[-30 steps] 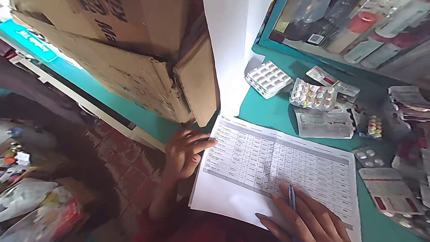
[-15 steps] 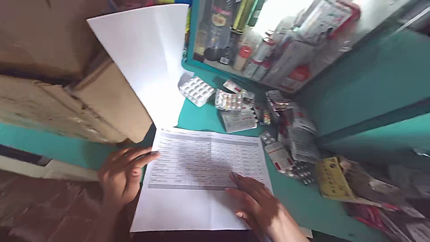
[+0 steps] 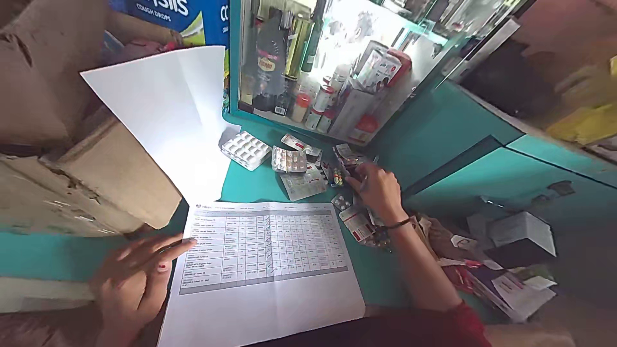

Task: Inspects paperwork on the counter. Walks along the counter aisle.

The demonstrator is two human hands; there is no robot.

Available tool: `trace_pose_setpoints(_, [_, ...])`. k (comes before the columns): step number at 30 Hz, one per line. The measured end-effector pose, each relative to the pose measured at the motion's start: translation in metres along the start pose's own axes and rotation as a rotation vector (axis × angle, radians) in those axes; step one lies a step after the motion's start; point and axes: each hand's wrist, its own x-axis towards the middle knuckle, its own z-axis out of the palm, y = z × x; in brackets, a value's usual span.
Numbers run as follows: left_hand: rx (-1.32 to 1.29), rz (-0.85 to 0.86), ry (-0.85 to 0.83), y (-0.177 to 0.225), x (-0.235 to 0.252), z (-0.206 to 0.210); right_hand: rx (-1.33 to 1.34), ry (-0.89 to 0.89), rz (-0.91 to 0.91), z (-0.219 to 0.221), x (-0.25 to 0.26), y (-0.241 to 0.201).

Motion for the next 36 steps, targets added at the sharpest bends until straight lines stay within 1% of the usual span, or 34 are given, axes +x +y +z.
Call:
trace_pose_setpoints(3, [-0.002, -0.013, -0.003, 0.0, -0.001, 0.0, -0.023, 0.018, 0.09, 0.007, 0.008, -0.009])
trace_pose_setpoints(6, [0.018, -0.007, -0.006, 0.0, 0.0, 0.0, 0.054, 0.01, 0.179, 0.001, 0.017, -0.012])
trace_pose_setpoints(9, [0.042, -0.005, -0.002, 0.001, -0.001, 0.0, 0.134, 0.09, 0.141, -0.004, 0.014, -0.006])
trace_pose_setpoints(11, [0.044, -0.009, -0.01, 0.001, -0.002, 0.0, 0.074, 0.118, 0.14, -0.008, 0.016, -0.003])
trace_pose_setpoints(13, [0.03, -0.002, -0.009, 0.0, -0.001, 0.0, 0.006, 0.09, 0.13, -0.011, 0.022, -0.004])
trace_pose_setpoints(16, [0.005, -0.001, -0.001, 0.0, -0.001, 0.0, -0.051, 0.074, -0.023, 0.0, 0.033, 0.004])
trace_pose_setpoints(17, [0.012, 0.005, 0.002, -0.001, -0.002, 0.001, -0.069, 0.103, -0.079, 0.007, 0.036, 0.009])
trace_pose_setpoints(18, [0.021, 0.012, 0.009, -0.002, -0.002, 0.001, -0.087, 0.173, -0.144, 0.013, 0.038, 0.014])
trace_pose_setpoints(19, [0.029, 0.015, 0.01, -0.002, -0.002, 0.002, -0.101, 0.283, -0.235, 0.019, 0.038, 0.019])
trace_pose_setpoints(20, [0.036, 0.02, 0.008, -0.002, -0.001, 0.002, -0.108, 0.434, -0.348, 0.022, 0.037, 0.024])
trace_pose_setpoints(22, [0.049, 0.023, 0.001, -0.002, -0.001, 0.001, -0.112, 0.715, -0.562, 0.017, 0.028, 0.025])
trace_pose_setpoints(24, [0.045, 0.028, 0.0, -0.003, -0.001, 0.002, -0.122, 0.918, -0.76, 0.001, 0.012, 0.016])
trace_pose_setpoints(25, [0.046, 0.031, 0.008, -0.003, -0.001, 0.003, -0.137, 0.98, -0.85, -0.01, 0.001, 0.008])
trace_pose_setpoints(27, [0.047, 0.03, 0.023, -0.003, -0.001, 0.004, -0.151, 1.014, -0.986, -0.03, -0.026, -0.01])
trace_pose_setpoints(29, [0.053, 0.03, 0.02, -0.003, -0.002, 0.003, -0.131, 0.99, -1.057, -0.042, -0.048, -0.025])
trace_pose_setpoints(32, [0.059, 0.029, 0.032, -0.001, -0.001, 0.004, -0.113, 0.951, -1.09, -0.052, -0.065, -0.037])
trace_pose_setpoints(36, [0.064, 0.02, 0.04, -0.001, -0.002, 0.004, -0.1, 0.938, -1.087, -0.054, -0.072, -0.04])
